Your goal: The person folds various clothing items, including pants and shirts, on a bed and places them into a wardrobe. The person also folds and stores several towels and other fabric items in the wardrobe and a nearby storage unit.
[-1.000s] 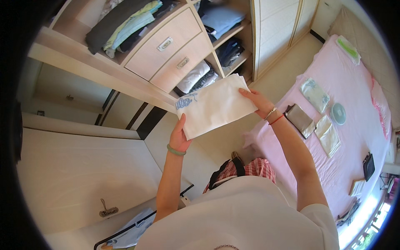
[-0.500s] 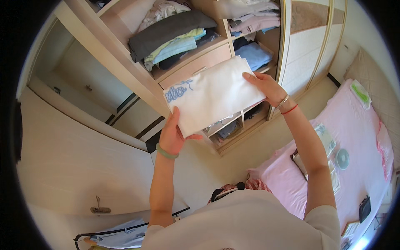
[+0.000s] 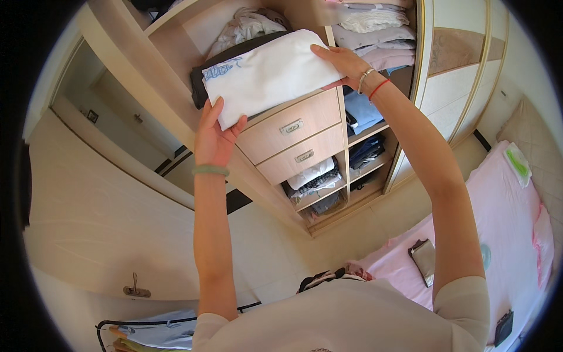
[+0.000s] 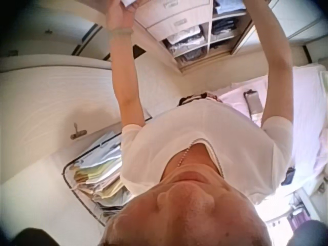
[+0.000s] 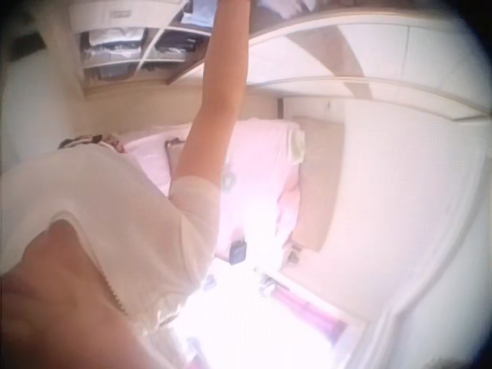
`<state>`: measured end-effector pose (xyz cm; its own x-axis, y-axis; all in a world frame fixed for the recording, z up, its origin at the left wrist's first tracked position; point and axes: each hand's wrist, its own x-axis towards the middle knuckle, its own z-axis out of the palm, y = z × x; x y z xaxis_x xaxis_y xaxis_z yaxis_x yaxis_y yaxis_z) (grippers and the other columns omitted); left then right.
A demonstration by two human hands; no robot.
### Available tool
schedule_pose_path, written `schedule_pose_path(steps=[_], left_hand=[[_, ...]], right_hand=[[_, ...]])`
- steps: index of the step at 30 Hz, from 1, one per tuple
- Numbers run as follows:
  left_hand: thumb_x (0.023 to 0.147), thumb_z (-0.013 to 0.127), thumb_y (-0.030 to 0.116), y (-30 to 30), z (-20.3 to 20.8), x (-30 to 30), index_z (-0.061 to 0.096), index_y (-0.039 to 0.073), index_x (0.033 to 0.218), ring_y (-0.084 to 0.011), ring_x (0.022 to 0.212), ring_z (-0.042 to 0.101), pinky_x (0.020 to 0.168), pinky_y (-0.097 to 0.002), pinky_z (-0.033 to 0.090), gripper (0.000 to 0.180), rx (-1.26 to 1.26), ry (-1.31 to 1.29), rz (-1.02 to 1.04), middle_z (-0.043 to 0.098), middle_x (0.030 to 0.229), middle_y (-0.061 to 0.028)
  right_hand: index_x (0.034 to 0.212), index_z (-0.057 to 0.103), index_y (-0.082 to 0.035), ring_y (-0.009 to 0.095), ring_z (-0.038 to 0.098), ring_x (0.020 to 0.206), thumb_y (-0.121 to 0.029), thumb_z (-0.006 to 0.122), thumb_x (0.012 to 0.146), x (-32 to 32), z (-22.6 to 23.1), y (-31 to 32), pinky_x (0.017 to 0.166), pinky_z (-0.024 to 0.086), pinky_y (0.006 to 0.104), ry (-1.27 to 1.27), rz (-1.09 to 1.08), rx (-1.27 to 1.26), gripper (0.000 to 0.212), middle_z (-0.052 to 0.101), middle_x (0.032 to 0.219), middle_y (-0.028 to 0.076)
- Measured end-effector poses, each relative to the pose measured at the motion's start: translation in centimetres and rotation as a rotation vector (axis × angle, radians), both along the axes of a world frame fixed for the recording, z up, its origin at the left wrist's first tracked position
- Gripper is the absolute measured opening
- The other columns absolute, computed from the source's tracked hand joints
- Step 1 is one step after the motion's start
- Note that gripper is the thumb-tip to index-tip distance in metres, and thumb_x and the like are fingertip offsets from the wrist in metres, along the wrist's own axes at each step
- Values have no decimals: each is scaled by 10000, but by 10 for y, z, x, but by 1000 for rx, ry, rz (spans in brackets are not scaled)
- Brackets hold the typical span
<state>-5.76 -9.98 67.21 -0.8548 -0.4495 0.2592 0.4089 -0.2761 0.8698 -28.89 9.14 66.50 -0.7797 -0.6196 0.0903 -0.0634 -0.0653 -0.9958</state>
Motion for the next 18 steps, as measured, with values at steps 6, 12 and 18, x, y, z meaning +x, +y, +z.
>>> schedule_pose_path(steps=[6, 12, 18], left_hand=[[918, 571, 106, -31, -2, -40, 496, 49, 1240, -171, 1006, 572, 797, -321, 548, 336, 20, 73, 68, 564, 1159, -56], [909, 536, 25, -70, 15, -91, 441, 50, 1339, -207, 975, 583, 760, -337, 548, 441, 28, 145, 326, 568, 1179, -94], [884, 527, -21, -88, 12, -122, 427, 50, 1359, -231, 990, 577, 748, -345, 543, 490, -155, 132, 615, 545, 1214, -136]], right_hand=[[1273, 515, -39, 194, 627, 992, -498, 661, 832, -39, 6, -39, 713, 600, 381, 7, 16, -23, 653, 626, 1116, 88], [1251, 541, -57, 187, 635, 962, -463, 658, 841, -79, 25, -89, 690, 607, 358, 45, 6, -86, 589, 635, 1083, 64], [1221, 576, -55, 150, 633, 911, -515, 661, 826, -103, 24, -137, 644, 597, 296, 31, -68, 0, 613, 637, 1049, 44]])
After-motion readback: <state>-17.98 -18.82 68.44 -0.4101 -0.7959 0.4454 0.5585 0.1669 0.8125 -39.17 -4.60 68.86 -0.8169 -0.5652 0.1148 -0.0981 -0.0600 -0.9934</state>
